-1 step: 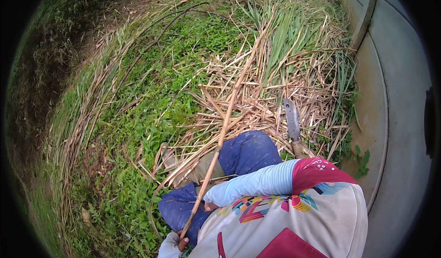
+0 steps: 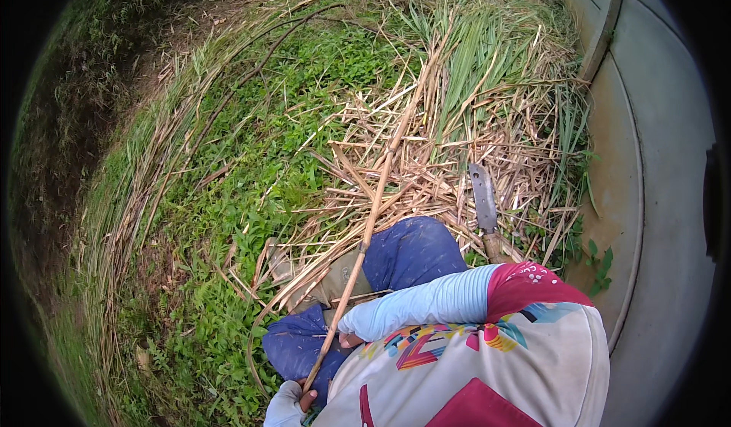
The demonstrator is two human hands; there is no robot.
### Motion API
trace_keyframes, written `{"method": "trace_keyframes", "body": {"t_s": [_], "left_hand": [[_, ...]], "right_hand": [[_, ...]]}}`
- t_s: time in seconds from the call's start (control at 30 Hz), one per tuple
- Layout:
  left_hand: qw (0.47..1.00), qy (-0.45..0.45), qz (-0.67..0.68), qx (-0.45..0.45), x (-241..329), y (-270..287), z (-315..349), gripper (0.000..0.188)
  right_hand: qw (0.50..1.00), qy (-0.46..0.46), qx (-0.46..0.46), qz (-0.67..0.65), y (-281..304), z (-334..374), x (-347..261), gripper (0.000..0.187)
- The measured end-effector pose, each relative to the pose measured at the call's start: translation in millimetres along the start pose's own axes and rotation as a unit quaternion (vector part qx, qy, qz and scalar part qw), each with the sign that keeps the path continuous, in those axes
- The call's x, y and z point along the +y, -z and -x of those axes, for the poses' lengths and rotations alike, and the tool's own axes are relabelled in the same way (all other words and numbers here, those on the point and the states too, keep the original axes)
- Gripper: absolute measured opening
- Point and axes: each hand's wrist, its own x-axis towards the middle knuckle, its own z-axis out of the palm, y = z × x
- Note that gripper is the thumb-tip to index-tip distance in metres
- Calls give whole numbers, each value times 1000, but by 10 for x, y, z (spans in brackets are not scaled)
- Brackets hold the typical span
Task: The person sits on the ground and uses a large knife to strip the outer layers from long bamboo stalks. They hold the stalks with one hand and repeatedly strike them with the knife to remove the fibrous sheath, then place the processed stalks into a pile.
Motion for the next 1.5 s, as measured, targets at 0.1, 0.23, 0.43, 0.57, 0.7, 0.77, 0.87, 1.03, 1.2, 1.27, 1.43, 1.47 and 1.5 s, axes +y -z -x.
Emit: {"method": "trace_keyframes", "body": {"t_s": [0.1, 0.23, 0.43, 0.57, 0.7, 0.77, 0.87, 1.03, 1.2, 1.27, 1.43, 1.47, 1.5], "left_hand": [[991, -25, -127, 30, 207, 45, -430, 28], [988, -139, -62, -12, 840, -18, -1259, 48], [924, -58, 337, -170, 2039, -921, -2916, 52], [910, -59, 361, -196, 2129, -917, -3033, 47], [940, -48, 295, -166, 1726, -1265, -2992, 46], [940, -57, 298, -157, 1537, -1283, -2742, 46], [938, -63, 306, -150, 1241, -1257, -2367, 45], [931, -53, 319, -171, 835, -1146, -1896, 43], [927, -53, 244, -281, 876, -1067, -2242, 53], [929, -241, 153, -237, 1140, -1095, -2625, 60], [958, -139, 176, -181, 2922, -1143, -3219, 62], [954, -147, 208, -157, 3096, -1235, -3466, 58], [925, -101, 343, -129, 3315, -1277, -3449, 49]], "right_hand": [[966, 82, 241, -35, 83, 351, 355, 32], [786, 8, 608, -110, 367, 1153, 773, 24], [641, -389, 657, -77, -38, 1902, 2455, 22], [638, -555, 524, -102, -427, 2010, 2046, 44], [578, -573, 576, -81, -628, 1888, 2476, 37], [550, -581, 593, -88, -630, 1865, 2500, 36], [536, -603, 579, -115, -631, 1926, 2479, 34], [585, -630, 505, -78, -527, 2001, 2448, 33], [655, -627, 397, -141, -588, 2048, 2984, 44], [670, -617, 384, -153, -494, 2071, 2779, 57], [667, -531, 502, -144, -750, 2256, 2691, 90], [679, -477, 531, -171, -786, 2311, 2893, 88], [699, -415, 549, -193, -817, 2326, 2881, 81]]}}
